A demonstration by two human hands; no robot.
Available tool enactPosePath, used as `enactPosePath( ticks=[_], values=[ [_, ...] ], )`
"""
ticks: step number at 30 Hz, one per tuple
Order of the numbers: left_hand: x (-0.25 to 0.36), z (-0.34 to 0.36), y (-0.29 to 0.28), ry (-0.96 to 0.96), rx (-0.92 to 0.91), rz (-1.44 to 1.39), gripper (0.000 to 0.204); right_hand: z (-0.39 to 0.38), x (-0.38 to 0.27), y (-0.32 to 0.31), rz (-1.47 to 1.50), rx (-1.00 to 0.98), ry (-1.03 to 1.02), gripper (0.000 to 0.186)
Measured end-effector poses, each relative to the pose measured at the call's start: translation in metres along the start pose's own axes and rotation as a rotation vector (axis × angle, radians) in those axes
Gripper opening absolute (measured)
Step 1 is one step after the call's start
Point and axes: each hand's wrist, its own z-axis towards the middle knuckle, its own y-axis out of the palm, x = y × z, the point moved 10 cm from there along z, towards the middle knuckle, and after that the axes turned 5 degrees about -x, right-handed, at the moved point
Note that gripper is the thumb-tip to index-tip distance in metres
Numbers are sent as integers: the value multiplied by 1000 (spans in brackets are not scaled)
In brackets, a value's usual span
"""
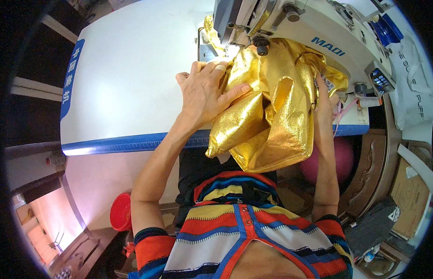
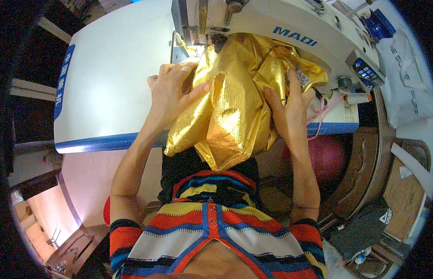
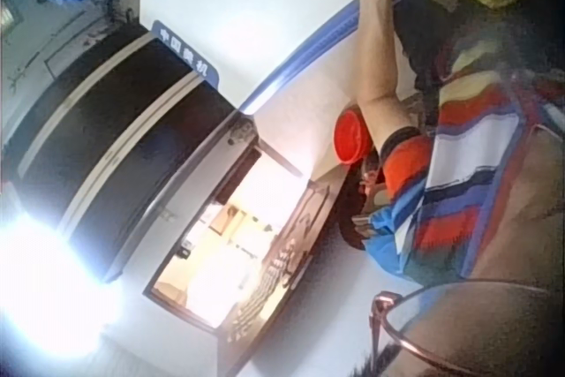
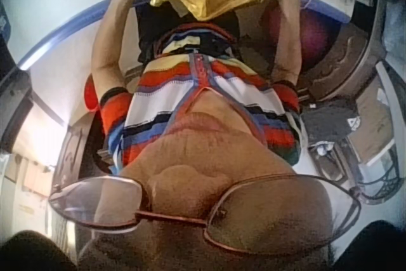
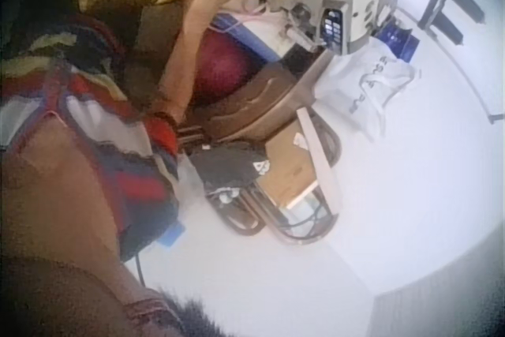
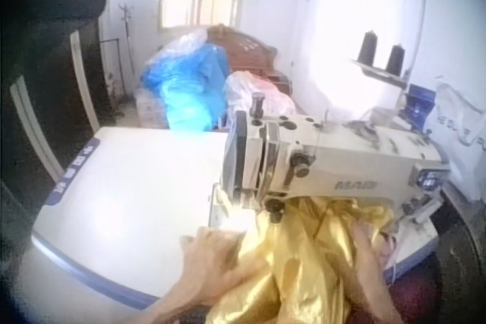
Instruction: The person uses an industrial sewing machine to stitch a gold-colored bag and its handles, carefully feeding the material through the machine and adjusting the bag as they work.
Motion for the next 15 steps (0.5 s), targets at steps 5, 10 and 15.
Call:
enactPosePath(
  ticks=[5,10,15],
  values=[
    [0,0,5,0,-31,20,74,-3,18,9,482,-7,227,66],
    [0,1,5,1,-47,42,74,-6,2,0,332,12,163,65],
    [1,2,5,15,-46,54,76,-11,-23,-8,-21,5,35,66]
  ],
)
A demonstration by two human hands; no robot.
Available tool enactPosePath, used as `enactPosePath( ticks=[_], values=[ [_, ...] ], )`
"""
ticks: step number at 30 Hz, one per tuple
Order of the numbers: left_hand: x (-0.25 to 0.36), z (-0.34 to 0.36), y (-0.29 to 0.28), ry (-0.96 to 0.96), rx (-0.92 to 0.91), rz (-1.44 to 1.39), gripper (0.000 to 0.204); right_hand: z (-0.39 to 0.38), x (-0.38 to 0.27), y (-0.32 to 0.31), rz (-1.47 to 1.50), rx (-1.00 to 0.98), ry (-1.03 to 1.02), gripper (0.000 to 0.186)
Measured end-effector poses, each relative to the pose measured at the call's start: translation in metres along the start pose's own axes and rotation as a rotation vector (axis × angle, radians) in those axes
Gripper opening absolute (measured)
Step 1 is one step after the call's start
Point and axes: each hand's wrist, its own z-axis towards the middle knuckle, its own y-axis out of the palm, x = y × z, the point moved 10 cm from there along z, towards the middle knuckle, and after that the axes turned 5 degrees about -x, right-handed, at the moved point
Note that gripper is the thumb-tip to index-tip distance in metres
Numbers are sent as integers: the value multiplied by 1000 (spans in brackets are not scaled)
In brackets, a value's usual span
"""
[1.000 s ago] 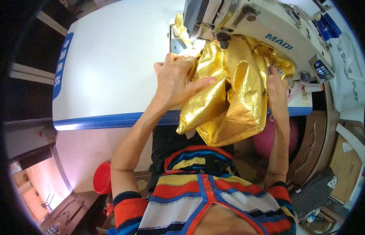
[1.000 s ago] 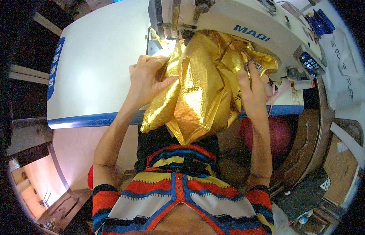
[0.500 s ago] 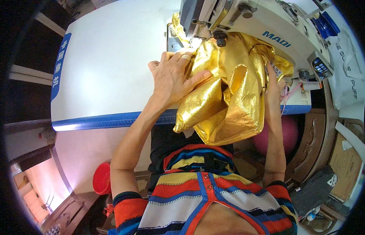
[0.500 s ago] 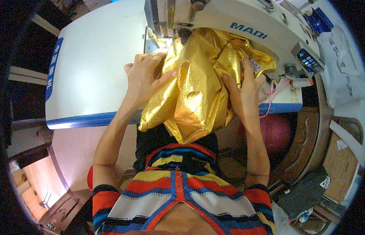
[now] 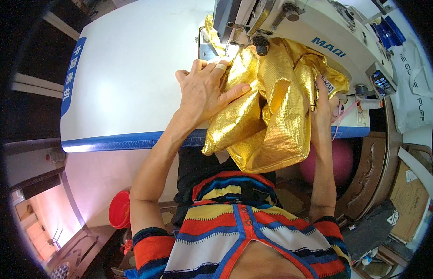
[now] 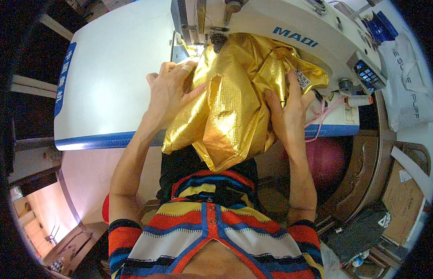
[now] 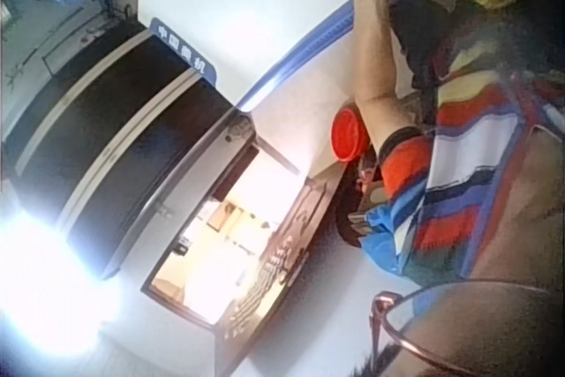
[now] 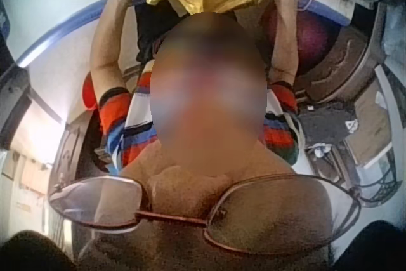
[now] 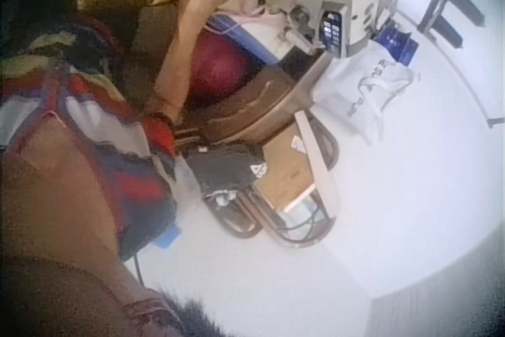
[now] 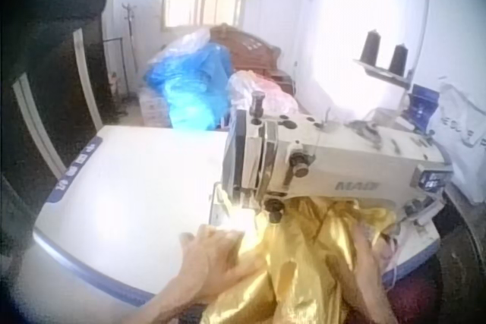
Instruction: The person uses an industrial sewing machine to stitch a gold-colored bag and its handles, carefully feeding the material through the machine and adjusting the bag as they work.
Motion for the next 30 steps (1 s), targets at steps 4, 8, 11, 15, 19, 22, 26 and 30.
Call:
enactPosePath(
  ticks=[4,8,11,15,19,22,26,30],
  values=[
    [0,0,3,-13,-27,6,77,-1,-2,0,-34,-10,20,66],
    [-1,0,4,-3,-47,44,77,0,-2,0,-26,-3,9,65],
    [0,1,4,10,-19,39,77,0,-4,-1,-42,0,6,64],
    [-3,0,6,-9,-45,47,78,-1,-5,-2,-35,6,-3,64],
    [-3,0,7,-10,-53,32,78,-1,-9,-3,-56,-11,19,64],
    [-3,0,6,-3,-28,27,78,-1,-7,-3,-42,-20,46,64],
    [-3,0,5,-6,-30,21,78,-1,-4,-2,-51,-17,3,65],
    [-2,0,5,-6,-33,17,79,-1,-5,-2,-64,3,-17,65]
  ],
)
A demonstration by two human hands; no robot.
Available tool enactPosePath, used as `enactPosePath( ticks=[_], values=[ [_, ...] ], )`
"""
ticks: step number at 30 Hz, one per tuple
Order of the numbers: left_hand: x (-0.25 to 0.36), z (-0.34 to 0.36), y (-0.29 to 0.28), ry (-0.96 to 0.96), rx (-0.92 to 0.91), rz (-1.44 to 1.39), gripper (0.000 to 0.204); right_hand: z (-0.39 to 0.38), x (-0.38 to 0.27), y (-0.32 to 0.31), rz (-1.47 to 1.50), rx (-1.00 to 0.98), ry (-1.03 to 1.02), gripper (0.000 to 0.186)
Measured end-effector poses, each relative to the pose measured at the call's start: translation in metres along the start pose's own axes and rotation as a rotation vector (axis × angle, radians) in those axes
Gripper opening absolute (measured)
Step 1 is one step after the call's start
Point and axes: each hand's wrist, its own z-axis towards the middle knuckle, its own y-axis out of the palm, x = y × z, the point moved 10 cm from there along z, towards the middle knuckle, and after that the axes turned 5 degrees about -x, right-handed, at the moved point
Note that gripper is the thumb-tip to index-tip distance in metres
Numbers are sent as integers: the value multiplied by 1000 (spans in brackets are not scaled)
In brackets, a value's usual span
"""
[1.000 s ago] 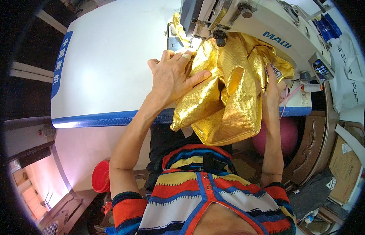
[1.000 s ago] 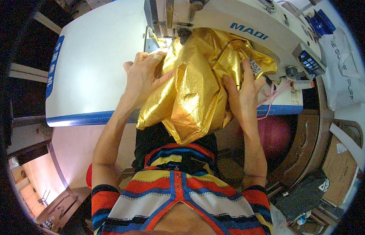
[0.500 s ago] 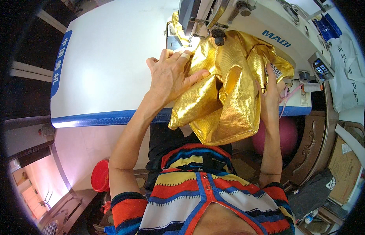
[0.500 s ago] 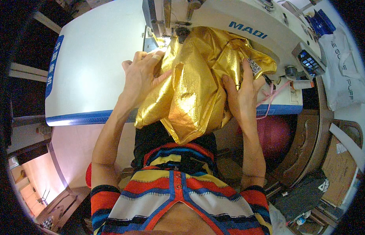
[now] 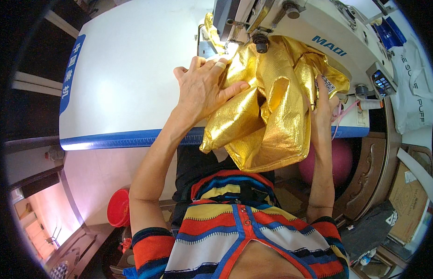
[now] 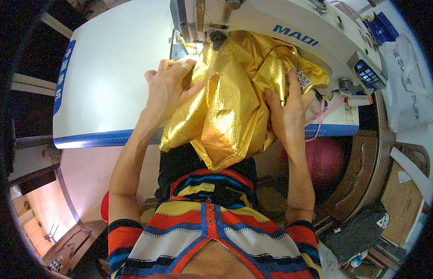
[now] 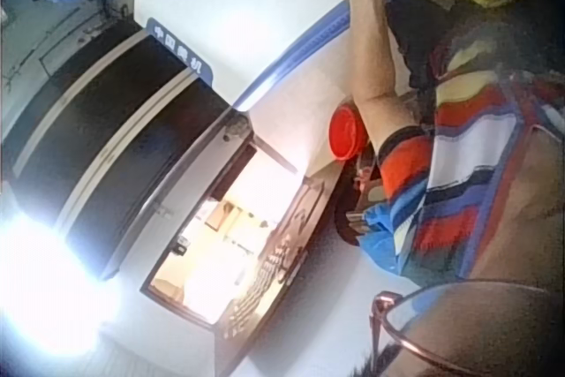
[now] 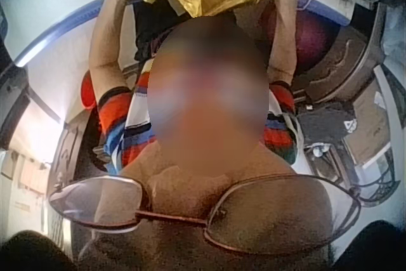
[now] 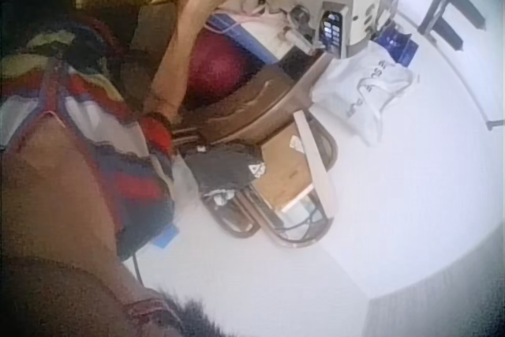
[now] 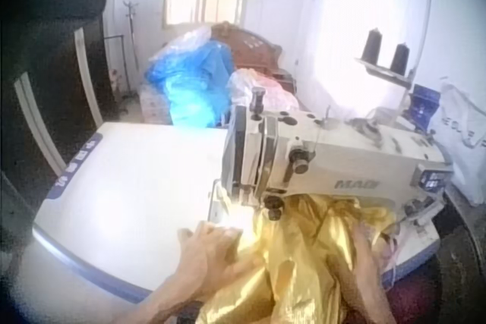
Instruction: The person uses an industrial sewing machine to stitch a gold-colored bag and its handles, carefully feeding the material through the machine and adjusting the bag as they work.
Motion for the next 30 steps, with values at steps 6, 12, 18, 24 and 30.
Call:
enactPosePath(
  ticks=[6,12,18,24,30],
  values=[
    [-1,1,1,-5,-9,25,77,0,-3,0,-17,-9,-1,63],
    [-1,2,1,6,-19,28,76,0,-5,-1,0,-2,8,64],
    [0,1,-3,28,41,-15,76,-1,-4,-2,8,-11,69,66],
    [-1,0,-2,7,7,-13,76,-1,0,0,17,-19,74,66],
    [-1,0,-3,14,14,-11,76,0,5,2,34,-13,62,67]
  ],
)
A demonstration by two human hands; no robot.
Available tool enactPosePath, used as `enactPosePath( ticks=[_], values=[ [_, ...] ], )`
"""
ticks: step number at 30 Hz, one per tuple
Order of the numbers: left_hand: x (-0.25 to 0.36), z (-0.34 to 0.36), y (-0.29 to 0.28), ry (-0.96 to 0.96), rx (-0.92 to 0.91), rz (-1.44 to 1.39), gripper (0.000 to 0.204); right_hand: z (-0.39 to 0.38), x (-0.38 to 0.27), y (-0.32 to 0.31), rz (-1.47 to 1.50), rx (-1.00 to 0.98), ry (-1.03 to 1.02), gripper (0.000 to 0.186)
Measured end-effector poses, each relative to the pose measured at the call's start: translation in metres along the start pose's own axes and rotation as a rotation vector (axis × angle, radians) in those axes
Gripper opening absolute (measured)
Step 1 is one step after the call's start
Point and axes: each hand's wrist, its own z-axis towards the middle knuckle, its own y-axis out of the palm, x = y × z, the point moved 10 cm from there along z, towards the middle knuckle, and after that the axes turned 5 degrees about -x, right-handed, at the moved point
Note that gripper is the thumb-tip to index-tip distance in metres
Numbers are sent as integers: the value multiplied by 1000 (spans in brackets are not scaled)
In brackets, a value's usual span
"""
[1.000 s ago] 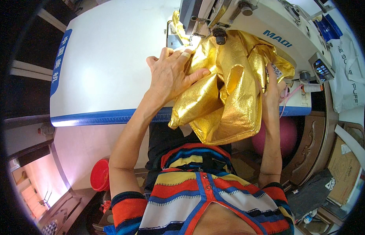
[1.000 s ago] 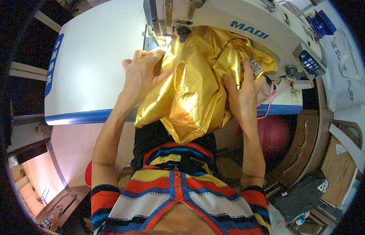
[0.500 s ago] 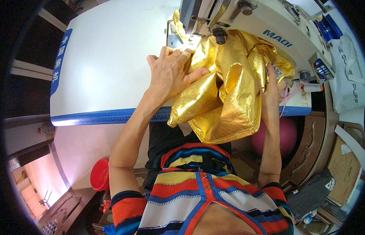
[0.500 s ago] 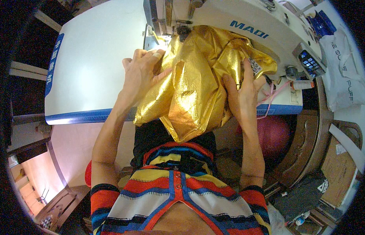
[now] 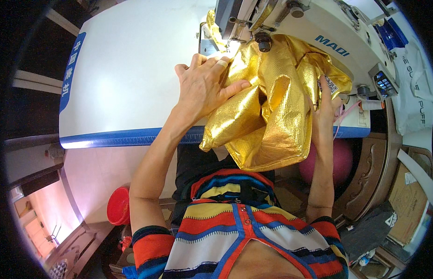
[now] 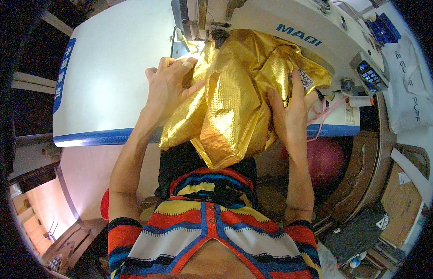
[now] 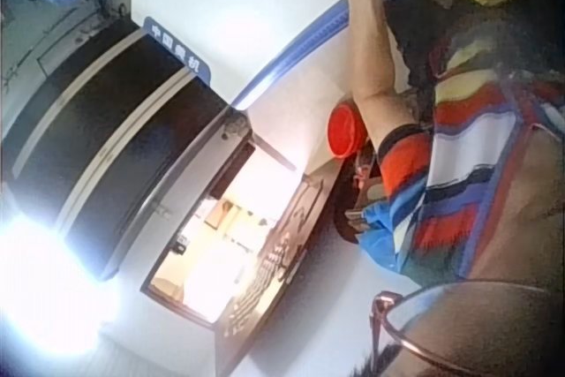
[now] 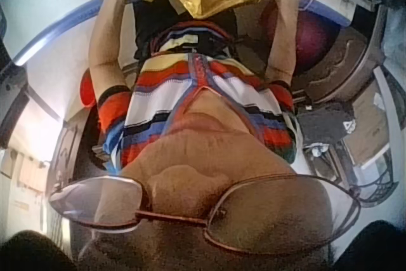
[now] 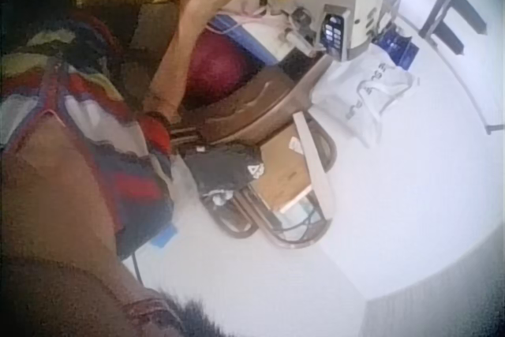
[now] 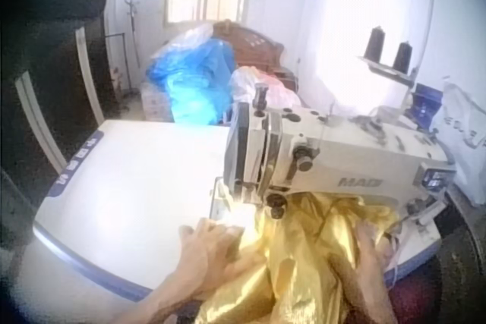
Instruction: The person uses an industrial sewing machine to stitch a gold-colored bag and its handles, carefully feeding the material through the machine and adjusting the bag as they work.
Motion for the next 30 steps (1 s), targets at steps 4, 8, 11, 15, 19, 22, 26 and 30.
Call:
enactPosePath(
  ticks=[4,8,11,15,19,22,26,30],
  values=[
    [-2,-1,0,-12,6,-12,77,0,-3,-1,-17,-24,21,66],
    [-3,0,2,-24,-11,-12,79,-2,-5,-4,-30,-34,-16,63],
    [-5,0,2,-22,-24,-9,80,-3,-4,-5,-109,-60,-55,61],
    [-6,0,0,10,11,0,82,-6,-7,-10,-83,-83,3,61],
    [-6,0,0,11,20,14,82,-7,-10,-11,-98,-55,-77,60],
    [-8,2,3,-24,-30,16,83,-7,-7,-11,-93,-33,-106,59],
    [-8,1,3,-30,-36,-6,83,-8,-5,-11,-96,-44,-43,60],
    [-7,0,0,-24,-13,1,82,-8,-3,-9,-79,-27,-97,61]
  ],
)
